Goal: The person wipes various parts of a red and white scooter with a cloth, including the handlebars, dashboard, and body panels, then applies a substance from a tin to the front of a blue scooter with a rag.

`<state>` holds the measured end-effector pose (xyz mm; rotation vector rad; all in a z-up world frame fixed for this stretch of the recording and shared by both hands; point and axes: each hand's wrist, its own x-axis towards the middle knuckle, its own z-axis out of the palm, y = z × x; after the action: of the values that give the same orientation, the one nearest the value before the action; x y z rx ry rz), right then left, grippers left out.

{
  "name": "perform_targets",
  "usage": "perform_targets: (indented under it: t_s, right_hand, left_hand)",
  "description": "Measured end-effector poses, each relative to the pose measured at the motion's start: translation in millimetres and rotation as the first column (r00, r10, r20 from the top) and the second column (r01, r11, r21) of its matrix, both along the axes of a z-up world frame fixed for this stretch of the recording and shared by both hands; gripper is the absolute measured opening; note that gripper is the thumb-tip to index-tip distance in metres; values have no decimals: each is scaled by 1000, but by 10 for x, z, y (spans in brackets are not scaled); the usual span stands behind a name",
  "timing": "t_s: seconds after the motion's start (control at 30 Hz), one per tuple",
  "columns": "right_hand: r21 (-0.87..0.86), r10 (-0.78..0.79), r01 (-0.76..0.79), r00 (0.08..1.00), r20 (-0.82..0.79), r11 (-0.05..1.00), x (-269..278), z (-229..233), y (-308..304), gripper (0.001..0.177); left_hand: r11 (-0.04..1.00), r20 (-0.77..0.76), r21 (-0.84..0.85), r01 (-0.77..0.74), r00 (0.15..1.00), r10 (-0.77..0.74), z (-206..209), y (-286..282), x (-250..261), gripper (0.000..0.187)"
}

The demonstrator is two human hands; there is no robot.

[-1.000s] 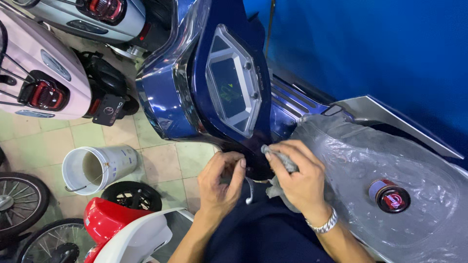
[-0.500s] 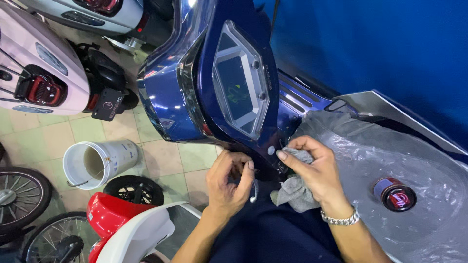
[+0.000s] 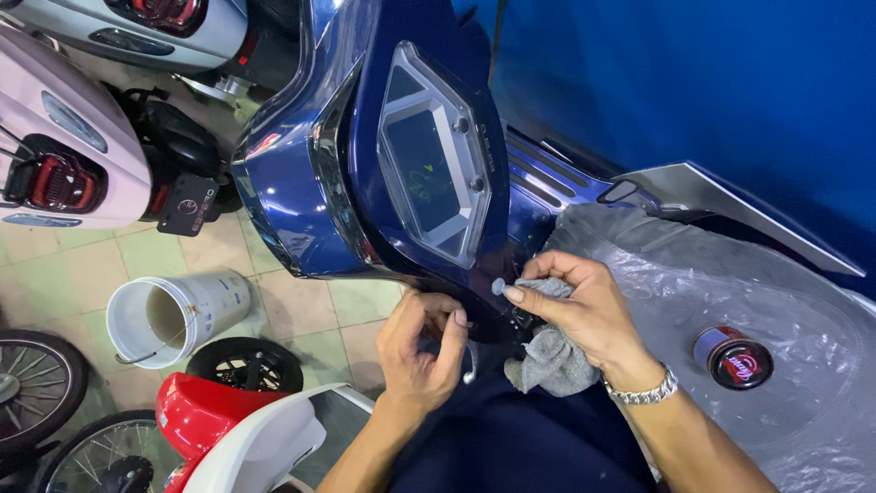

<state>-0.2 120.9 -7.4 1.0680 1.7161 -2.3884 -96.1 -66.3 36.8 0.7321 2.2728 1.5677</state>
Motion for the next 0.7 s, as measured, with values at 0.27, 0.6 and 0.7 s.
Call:
perform_targets:
  t_s: [0.27, 0.6, 0.7]
  right_hand:
    - [41, -6, 4, 999, 47, 999, -34, -5, -36, 24]
    - [-16, 55, -55, 998, 12, 998, -16, 65, 9, 21]
    - [55, 62, -64, 997, 35, 996, -43, 90, -7, 20]
  left_hand:
    - [1000, -41, -24, -7, 999, 7, -29, 0, 1, 6]
    - [1000, -27, -12, -3, 1000, 3, -3, -11, -6, 6]
    - [1000, -59, -24, -13, 998, 12, -17, 6, 3, 6]
